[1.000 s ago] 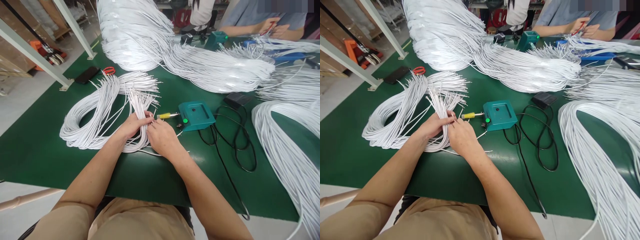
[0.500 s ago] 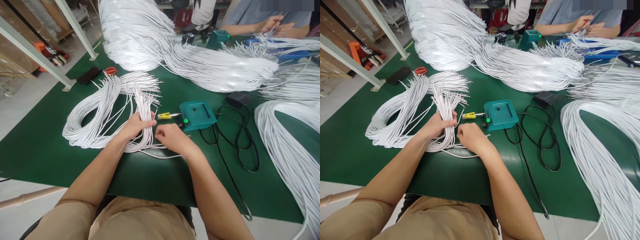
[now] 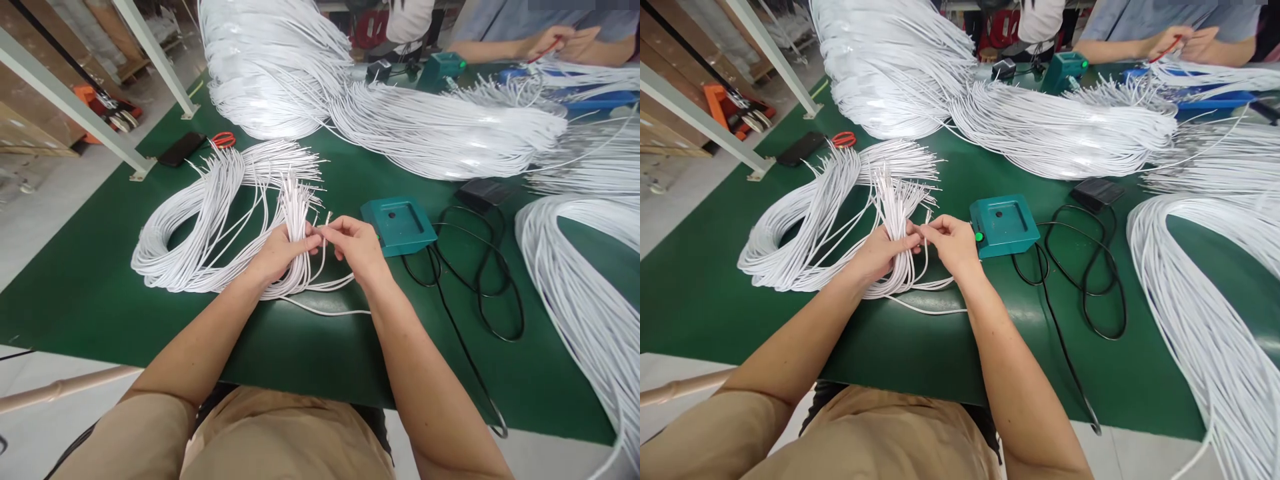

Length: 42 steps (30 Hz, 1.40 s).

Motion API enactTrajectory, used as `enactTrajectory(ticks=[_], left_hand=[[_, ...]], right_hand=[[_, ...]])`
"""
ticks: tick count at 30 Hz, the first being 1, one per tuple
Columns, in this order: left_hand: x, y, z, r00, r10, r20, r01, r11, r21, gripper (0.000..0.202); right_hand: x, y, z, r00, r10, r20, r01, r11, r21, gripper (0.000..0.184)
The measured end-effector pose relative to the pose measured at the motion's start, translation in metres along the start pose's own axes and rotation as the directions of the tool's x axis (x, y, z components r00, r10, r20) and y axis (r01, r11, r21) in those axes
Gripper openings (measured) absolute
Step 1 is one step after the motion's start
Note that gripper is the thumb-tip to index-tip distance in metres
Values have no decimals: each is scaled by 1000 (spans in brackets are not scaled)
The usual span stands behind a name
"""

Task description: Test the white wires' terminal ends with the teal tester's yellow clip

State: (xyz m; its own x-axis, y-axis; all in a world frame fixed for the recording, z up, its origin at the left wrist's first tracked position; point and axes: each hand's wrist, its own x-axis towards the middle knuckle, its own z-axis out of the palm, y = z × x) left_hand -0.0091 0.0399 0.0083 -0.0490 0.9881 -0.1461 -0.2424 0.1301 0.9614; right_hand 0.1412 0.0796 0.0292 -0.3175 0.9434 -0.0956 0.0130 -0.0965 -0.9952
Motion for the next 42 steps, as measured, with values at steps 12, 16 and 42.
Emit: enactTrajectory(ticks=[12,16,42], left_hand=[[-5,4,9,1000,-6,13,6,998,56,33],[-5,6,9,1000,-28,-7,28,999,37,33],[-9,11,8,995,57,87,-77,963,258,27]], right_hand=[[-1,1,4,999,23,-48,-12,975,221,25],[1,5,2,995,78,61,-95,930,356,23],[3,1,-4,913,226,338,-377,784,493,34]])
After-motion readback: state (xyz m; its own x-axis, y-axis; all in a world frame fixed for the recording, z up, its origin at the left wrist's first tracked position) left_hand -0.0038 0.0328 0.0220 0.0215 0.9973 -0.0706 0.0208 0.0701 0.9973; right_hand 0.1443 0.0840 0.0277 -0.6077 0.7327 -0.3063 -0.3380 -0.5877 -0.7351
